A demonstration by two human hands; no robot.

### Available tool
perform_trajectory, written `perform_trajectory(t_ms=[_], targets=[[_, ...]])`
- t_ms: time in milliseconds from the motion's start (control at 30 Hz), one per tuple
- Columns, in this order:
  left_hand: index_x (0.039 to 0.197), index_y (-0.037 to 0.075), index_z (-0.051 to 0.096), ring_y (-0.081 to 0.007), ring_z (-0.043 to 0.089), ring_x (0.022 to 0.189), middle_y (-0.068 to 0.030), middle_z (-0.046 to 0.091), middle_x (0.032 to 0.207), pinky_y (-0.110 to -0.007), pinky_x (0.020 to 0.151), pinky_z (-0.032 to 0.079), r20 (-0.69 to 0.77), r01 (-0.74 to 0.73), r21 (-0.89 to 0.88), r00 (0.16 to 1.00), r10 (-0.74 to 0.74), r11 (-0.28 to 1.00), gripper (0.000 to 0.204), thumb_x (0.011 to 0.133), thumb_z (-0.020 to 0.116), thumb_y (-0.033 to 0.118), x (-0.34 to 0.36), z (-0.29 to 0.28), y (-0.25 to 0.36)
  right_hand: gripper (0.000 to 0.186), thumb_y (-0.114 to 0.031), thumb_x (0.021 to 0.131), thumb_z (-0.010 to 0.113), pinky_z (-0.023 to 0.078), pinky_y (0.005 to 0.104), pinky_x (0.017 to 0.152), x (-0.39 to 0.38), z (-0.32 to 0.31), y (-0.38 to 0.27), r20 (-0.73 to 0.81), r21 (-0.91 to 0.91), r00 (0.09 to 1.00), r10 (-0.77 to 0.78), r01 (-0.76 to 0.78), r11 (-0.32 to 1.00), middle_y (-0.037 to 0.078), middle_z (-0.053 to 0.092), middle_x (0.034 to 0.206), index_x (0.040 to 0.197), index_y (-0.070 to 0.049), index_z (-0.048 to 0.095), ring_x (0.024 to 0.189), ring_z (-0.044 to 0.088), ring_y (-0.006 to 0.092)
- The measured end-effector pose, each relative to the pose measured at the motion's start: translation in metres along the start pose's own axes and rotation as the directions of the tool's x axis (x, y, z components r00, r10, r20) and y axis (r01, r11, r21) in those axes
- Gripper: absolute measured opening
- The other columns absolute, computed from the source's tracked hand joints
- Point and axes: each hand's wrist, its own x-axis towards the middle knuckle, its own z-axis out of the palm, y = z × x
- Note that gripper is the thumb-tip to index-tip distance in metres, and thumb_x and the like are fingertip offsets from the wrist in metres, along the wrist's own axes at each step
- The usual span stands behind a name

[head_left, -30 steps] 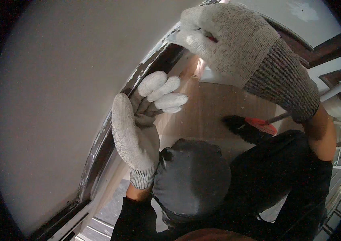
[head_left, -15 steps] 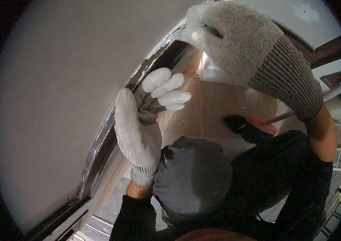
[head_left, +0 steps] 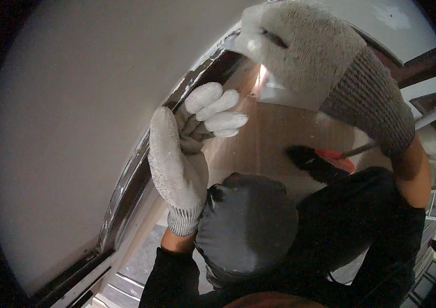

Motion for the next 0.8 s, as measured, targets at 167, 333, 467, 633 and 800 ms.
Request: perform_trajectory(t_ms=[167,333,467,633,800], targets=[[0.132,-0.012,0.057,-0.0338,0.073,0.101,-0.0281,0.069,0.122,-0.041,0.088,0.058,0.016,-0.041,0.055,0.999,0.04,0.998,0.074,0.11,0.027,0.051,0.0,0.003,-0.001,0.018,-0.016,0.101,0.06,0.06,0.033,0.072,-0.001,-0.006,0.002,0.02,-0.1,1.0,-0.019,0.021,0.995,0.007,0.066,0.085,0.087,-0.006,0.063,0.078,0.069,0.016],[0.131,-0.012,0.057,-0.0328,0.073,0.1,-0.0282,0.069,0.122,-0.04,0.088,0.057,0.01,-0.033,0.033,0.999,0.033,0.999,0.073,0.11,0.026,0.051,-0.003,0.002,-0.001,0.018,-0.017,0.101,0.058,0.06,0.0336,0.072,-0.001,-0.003,0.004,0.028,-0.137,0.999,-0.018,0.021,0.99,0.007,0.066,0.086,0.087,-0.006,0.064,0.078,0.069,0.0164],[0.132,-0.012,0.057,-0.0324,0.073,0.1,-0.0285,0.069,0.122,-0.04,0.089,0.056,0.028,-0.012,0.009,1.0,0.012,1.0,0.073,0.11,0.026,0.05,-0.005,0.001,-0.002,0.019,-0.017,0.101,0.057,0.06,0.0341,0.073,-0.001,-0.011,0.004,0.031,-0.21,1.0,0.003,0.004,0.978,0.008,0.067,0.086,0.087,-0.006,0.064,0.078,0.069,0.0167],[0.132,-0.011,0.057,-0.0331,0.073,0.101,-0.0289,0.068,0.123,-0.041,0.092,0.055,0.042,-0.009,0.007,0.999,0.008,1.0,0.075,0.11,0.026,0.053,-0.002,-0.004,-0.001,0.02,-0.016,0.102,0.054,0.061,0.0343,0.073,0.0,-0.02,0.011,0.112,-0.187,0.988,0.103,-0.081,0.979,0.009,0.067,0.086,0.089,-0.005,0.065,0.079,0.07,0.0183],[0.133,-0.011,0.057,-0.0348,0.072,0.103,-0.0295,0.068,0.123,-0.042,0.094,0.055,-0.019,0.026,0.019,0.999,-0.026,0.999,0.076,0.109,0.027,0.054,-0.005,0.004,-0.001,0.022,-0.015,0.102,0.051,0.061,0.0339,0.075,-0.001,-0.012,0.017,0.055,-0.255,0.994,-0.095,0.106,0.961,0.009,0.067,0.084,0.093,-0.003,0.067,0.08,0.07,0.0194]])
